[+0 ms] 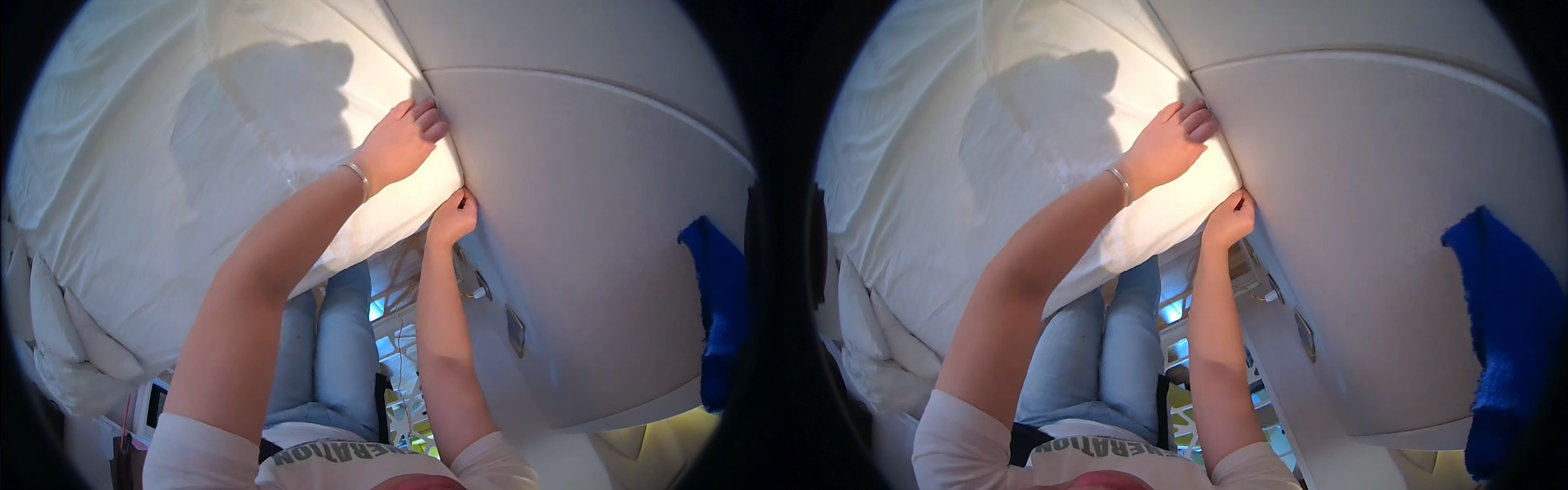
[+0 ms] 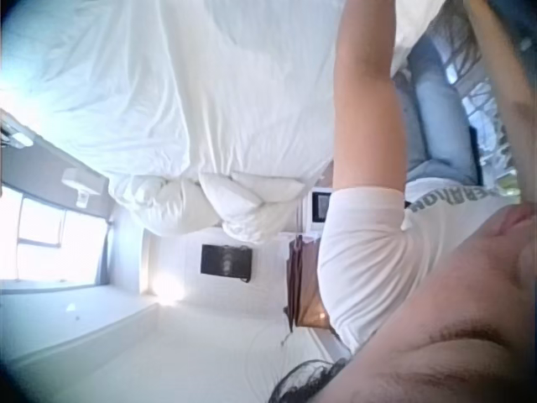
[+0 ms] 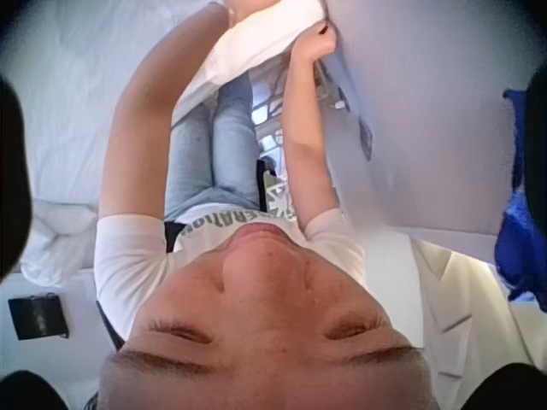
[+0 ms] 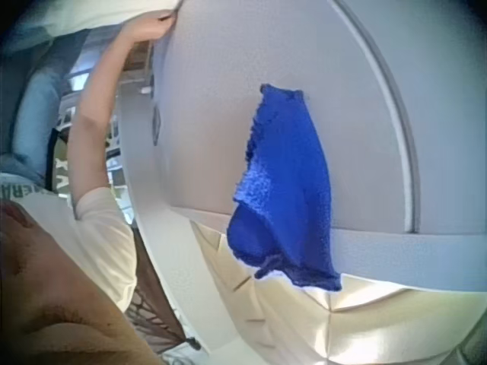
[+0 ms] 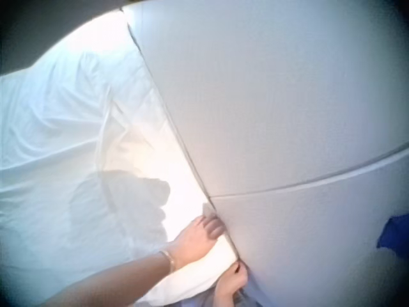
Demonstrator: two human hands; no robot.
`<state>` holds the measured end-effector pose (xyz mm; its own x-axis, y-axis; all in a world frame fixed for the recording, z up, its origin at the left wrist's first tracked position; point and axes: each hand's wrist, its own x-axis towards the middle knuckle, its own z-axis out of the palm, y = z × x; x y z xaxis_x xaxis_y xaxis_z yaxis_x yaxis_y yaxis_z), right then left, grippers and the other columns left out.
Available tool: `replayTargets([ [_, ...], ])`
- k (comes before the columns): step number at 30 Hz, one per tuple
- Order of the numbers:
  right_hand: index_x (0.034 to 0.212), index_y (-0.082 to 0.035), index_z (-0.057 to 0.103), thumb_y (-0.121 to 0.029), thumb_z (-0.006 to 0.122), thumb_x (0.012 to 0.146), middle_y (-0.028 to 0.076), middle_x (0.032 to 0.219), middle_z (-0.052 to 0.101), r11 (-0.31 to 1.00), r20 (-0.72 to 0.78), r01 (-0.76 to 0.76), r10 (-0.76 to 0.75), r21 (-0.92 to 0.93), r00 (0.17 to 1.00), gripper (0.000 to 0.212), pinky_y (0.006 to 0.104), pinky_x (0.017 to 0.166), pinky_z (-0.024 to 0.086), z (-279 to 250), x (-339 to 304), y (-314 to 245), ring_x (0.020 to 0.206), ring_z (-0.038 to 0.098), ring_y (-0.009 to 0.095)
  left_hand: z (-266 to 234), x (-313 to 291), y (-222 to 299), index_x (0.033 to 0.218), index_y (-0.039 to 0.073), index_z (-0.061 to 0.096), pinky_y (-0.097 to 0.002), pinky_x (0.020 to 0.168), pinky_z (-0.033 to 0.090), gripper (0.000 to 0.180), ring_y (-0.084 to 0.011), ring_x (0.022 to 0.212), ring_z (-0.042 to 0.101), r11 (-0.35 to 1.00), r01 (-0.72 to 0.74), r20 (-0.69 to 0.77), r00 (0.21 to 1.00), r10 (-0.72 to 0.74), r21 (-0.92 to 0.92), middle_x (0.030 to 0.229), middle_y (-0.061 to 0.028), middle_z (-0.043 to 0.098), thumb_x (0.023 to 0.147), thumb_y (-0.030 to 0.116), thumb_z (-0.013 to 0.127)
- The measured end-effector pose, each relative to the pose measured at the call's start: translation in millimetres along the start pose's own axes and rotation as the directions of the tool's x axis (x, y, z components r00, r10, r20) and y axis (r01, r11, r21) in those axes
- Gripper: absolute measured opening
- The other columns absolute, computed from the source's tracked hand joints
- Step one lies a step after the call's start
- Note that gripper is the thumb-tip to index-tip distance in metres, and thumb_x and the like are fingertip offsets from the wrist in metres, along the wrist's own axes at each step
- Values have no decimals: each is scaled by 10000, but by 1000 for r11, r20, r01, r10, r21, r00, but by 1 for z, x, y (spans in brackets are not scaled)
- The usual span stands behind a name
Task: The person spreads a white sheet over a mattress, smooths it, and then places a white duvet on top. They adjust the duvet and tuck the sheet under the mattress edges to make the bed.
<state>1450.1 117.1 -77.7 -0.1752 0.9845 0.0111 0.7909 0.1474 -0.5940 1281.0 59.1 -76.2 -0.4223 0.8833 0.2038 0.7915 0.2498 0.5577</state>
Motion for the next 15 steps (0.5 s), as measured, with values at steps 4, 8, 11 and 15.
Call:
replayTargets([
  [4,1174,-34,475,-178,581,798,229,1270,369,944,124,325,-316,-63,941,416,417,894,358,-19,-22,-4,1088,429,363,-25,-41,17,1199,143,471,-426,987,275,445,-249,1223,325,995,71,109,991,-79,75,1303,-77,390,796,319,537],
  [8,1206,-105,475,-298,605,770,184,1304,357,646,628,763,-604,24,491,494,530,946,261,-30,-61,-24,1181,337,387,-38,-109,20,1277,199,410,-449,1017,221,531,-277,1273,255,977,205,182,960,-211,54,1374,-62,301,797,397,521],
  [11,1244,-156,452,-348,606,757,152,1340,324,560,672,828,-602,-30,431,546,589,948,216,-28,-71,3,1210,293,408,-66,-145,13,1307,248,375,-494,1021,182,580,-304,1289,223,871,454,123,869,-479,185,1403,-90,247,785,438,540],
  [15,1259,-169,437,-360,611,747,154,1364,288,589,656,807,-595,-37,465,574,603,956,186,-35,-71,11,1229,237,446,-86,-170,-18,1285,171,390,-455,973,250,560,-325,1229,293,562,817,-247,575,-780,128,1348,-155,308,796,402,535],
])
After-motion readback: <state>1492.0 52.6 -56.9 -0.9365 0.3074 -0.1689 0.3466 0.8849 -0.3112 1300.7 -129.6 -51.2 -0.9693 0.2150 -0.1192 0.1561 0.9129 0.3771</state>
